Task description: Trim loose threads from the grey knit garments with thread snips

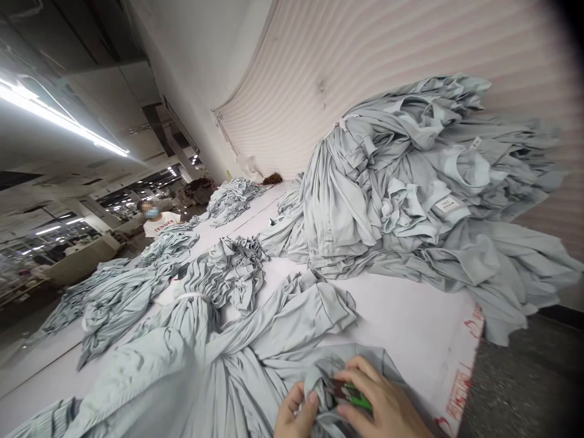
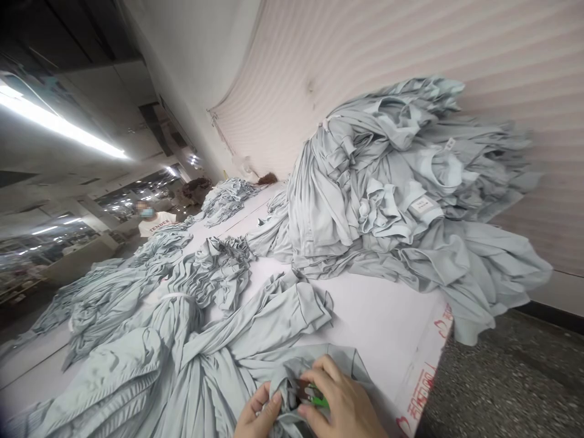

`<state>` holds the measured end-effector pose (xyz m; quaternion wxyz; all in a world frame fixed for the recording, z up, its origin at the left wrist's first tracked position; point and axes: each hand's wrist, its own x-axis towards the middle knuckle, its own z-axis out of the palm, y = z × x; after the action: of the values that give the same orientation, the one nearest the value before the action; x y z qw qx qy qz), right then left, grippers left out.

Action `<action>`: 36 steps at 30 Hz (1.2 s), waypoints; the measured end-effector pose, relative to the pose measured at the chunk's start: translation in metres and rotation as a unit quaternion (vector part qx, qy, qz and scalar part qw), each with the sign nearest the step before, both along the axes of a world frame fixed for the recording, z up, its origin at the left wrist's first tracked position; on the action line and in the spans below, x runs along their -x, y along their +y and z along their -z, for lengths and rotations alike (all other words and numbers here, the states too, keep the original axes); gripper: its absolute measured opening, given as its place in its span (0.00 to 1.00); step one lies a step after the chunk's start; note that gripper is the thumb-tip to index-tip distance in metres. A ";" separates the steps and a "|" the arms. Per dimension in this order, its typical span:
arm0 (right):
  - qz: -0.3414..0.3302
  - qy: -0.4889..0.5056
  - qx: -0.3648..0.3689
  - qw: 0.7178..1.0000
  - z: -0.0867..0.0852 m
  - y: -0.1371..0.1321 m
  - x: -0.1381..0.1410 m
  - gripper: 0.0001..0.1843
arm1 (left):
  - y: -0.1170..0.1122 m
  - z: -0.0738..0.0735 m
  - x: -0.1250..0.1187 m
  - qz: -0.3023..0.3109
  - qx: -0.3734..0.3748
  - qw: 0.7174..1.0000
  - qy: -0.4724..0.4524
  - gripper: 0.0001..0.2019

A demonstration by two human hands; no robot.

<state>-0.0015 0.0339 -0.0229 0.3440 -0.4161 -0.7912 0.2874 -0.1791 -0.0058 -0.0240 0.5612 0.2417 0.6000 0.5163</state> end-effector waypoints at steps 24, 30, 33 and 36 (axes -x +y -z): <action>0.022 -0.075 -0.156 0.985 -0.005 -0.009 -0.024 0.13 | 0.005 -0.016 -0.009 -0.001 -0.003 1.000 0.018 0.26; 0.008 -0.097 -0.173 0.980 -0.005 -0.010 -0.025 0.17 | 0.003 -0.016 -0.012 -0.009 0.010 1.000 0.017 0.29; 0.012 -0.084 -0.188 0.978 -0.003 -0.010 -0.021 0.16 | 0.003 -0.018 -0.012 -0.017 0.010 1.000 0.009 0.28; 0.003 -0.071 -0.160 0.985 -0.001 -0.008 -0.017 0.14 | 0.003 -0.019 -0.012 -0.021 -0.004 1.000 -0.004 0.27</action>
<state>0.0159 0.0254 -0.0218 0.3501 -0.3774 -0.8480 0.1259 -0.1674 -0.0028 -0.0047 0.5519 0.2294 0.6008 0.5309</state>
